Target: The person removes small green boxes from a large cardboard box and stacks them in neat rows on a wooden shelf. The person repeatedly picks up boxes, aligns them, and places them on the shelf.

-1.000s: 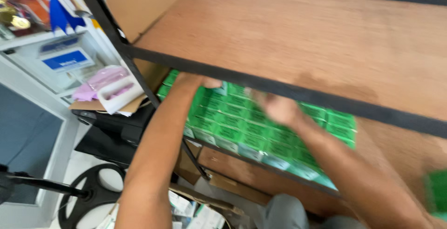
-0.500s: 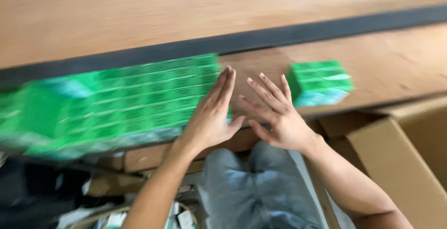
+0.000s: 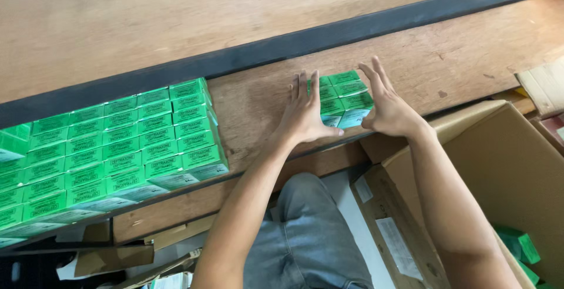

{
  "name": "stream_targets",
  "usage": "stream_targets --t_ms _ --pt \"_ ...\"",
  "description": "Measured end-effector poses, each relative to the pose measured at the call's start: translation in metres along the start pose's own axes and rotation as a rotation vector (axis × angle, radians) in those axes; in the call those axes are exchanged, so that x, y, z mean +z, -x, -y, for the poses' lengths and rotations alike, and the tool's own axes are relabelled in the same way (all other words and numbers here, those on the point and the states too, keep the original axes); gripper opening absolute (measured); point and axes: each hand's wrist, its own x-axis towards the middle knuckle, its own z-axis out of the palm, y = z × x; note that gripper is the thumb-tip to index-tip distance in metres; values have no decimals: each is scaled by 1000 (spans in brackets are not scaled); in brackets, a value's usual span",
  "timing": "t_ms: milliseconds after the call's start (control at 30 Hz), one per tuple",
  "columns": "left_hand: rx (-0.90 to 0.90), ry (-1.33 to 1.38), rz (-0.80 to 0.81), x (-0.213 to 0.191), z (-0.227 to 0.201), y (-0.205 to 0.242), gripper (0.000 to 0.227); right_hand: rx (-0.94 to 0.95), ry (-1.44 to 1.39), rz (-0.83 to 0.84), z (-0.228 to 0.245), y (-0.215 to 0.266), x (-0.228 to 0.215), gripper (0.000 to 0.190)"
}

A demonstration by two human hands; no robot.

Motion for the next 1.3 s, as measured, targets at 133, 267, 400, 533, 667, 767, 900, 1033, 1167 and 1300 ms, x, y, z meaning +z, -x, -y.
stream_targets --t_ms 133,267,400,533,667,767,900,1033,1167,1300 --pt "7 -89 31 17 9 -13 135 89 -42 192 -23 -18 10 122" --pt "65 -24 -43 20 28 -7 113 -217 21 2 -35 -15 31 112" --pt "86 -72 -32 24 22 -5 111 -209 -270 27 -54 -1 33 109" --pt "38 -207 79 8 14 -9 112 -185 -778 -108 -63 3 40 83" --pt "-89 -209 178 -15 19 -1 116 12 -810 -304 -71 8 58 51" --pt "-127 -236 145 -32 29 6 111 33 -821 -360 -70 13 68 46" --pt "-169 -334 143 -40 32 10 113 21 -896 -367 -59 17 77 50" --pt "133 -371 17 -30 17 0 106 111 -849 -350 -45 21 85 51" --pt "230 42 -143 -7 -8 -18 54 114 -866 -375 -40 22 93 49" --pt "186 86 -179 4 -24 -31 25 96 -882 -441 -38 22 99 46"
